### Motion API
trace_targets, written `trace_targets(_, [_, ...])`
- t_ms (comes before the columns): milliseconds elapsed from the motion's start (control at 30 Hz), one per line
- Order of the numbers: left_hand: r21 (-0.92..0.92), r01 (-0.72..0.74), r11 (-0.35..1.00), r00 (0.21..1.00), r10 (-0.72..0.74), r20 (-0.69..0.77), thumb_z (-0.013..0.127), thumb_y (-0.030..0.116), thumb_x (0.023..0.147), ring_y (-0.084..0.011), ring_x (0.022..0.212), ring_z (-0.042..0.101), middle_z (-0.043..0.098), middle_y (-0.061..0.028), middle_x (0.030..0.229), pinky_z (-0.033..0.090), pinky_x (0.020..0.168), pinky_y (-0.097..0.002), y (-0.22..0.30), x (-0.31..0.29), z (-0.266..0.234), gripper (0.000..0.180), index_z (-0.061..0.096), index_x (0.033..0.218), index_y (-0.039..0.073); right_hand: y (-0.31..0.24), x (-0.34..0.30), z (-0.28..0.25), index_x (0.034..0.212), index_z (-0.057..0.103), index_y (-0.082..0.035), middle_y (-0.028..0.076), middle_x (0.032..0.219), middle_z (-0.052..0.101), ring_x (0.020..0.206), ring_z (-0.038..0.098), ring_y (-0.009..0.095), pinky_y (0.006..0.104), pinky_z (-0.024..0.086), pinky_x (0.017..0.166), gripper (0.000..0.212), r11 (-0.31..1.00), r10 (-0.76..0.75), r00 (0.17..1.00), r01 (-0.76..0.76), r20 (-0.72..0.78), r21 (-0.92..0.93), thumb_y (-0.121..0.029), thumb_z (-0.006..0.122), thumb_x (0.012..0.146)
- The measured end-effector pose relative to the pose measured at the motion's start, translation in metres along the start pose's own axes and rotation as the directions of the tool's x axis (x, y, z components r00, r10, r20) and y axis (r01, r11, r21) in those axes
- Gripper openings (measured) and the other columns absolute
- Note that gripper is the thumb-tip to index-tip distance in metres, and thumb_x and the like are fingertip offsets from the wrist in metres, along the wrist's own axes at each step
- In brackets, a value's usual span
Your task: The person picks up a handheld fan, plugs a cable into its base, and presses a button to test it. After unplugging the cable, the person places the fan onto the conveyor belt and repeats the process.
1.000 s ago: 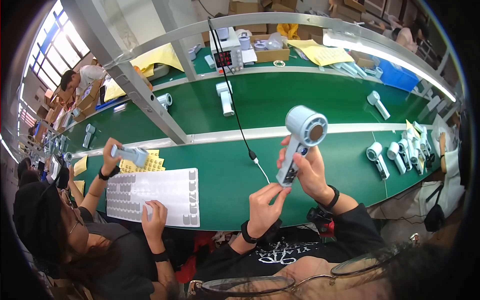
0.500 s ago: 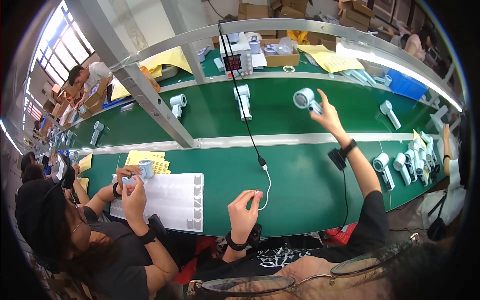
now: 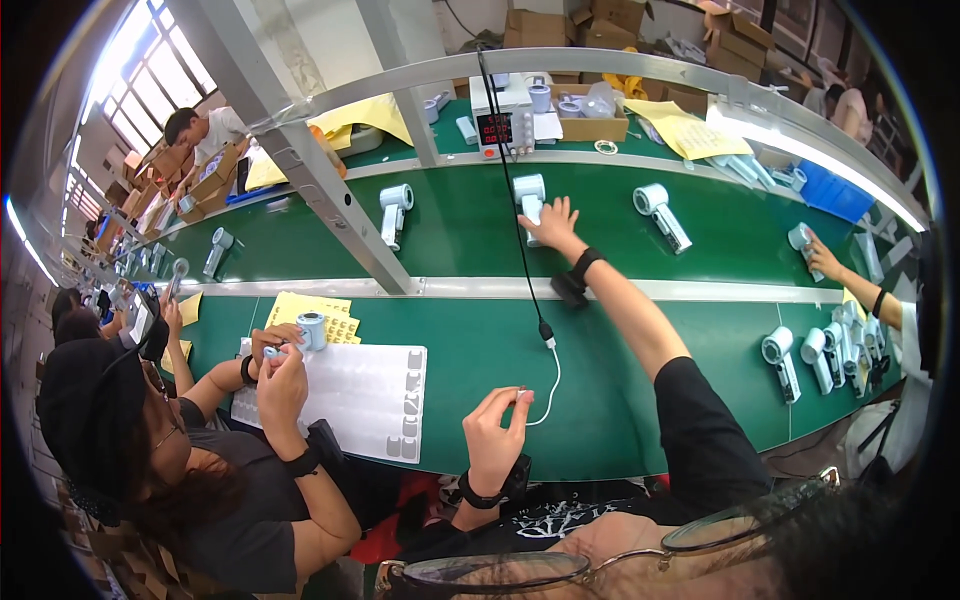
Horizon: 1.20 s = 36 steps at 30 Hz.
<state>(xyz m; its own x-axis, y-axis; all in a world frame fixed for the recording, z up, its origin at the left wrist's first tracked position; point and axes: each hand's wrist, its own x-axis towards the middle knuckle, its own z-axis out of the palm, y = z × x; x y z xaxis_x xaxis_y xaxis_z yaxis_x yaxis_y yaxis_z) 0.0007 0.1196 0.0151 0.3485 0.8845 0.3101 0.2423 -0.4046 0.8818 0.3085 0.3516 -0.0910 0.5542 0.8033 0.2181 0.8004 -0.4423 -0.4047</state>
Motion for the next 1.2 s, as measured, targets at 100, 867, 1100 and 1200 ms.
trace_targets(100, [-0.013,-0.003,1.0,1.0,0.003,-0.006,0.067,0.002,0.084,-0.0198,0.071,0.067,0.069,-0.012,0.081,0.051,0.065,-0.0278,0.0,0.0,0.001,0.007,0.067,0.084,-0.005,-0.002,-0.013,-0.003,0.12,0.048,0.006,0.027,0.136,0.04,0.134,0.027,0.043,0.0608,0.026,0.104,0.059,0.993,-0.038,0.999,0.034,0.031,0.117,-0.034,0.067,0.081])
trace_targets(867, [-0.208,-0.167,0.964,0.956,0.209,0.204,0.05,0.003,0.095,-0.0199,0.064,0.066,0.063,-0.0124,0.081,0.049,0.055,-0.0283,0.035,0.002,0.066,0.009,0.055,0.099,-0.004,-0.005,-0.229,-0.228,0.13,0.04,-0.001,0.013,0.117,0.053,0.099,0.057,0.02,0.0371,0.051,0.085,0.04,-0.087,-0.316,0.848,-0.472,0.425,0.877,-0.017,0.041,0.093])
trace_targets(1100, [-0.137,-0.13,0.982,0.978,0.149,0.143,0.052,0.002,0.094,-0.018,0.053,0.059,0.06,-0.0089,0.065,0.044,0.05,-0.0292,0.041,0.0,0.073,0.007,0.057,0.093,-0.003,-0.016,-0.236,-0.224,0.124,0.044,-0.001,0.011,0.111,0.054,0.097,0.057,0.02,0.0364,0.051,0.085,0.034,-0.241,-0.303,0.833,-0.536,0.462,0.809,-0.016,0.044,0.094])
trace_targets(1200, [-0.126,-0.133,0.983,0.986,0.144,0.081,0.052,0.003,0.094,-0.016,0.05,0.056,0.057,-0.0067,0.059,0.041,0.048,-0.0288,0.041,0.001,0.076,0.009,0.057,0.09,-0.003,-0.015,-0.239,-0.213,0.129,0.035,-0.004,0.01,0.112,0.05,0.096,0.055,0.017,0.0336,0.049,0.084,0.036,-0.063,-0.268,0.84,-0.504,0.472,0.861,-0.012,0.046,0.096])
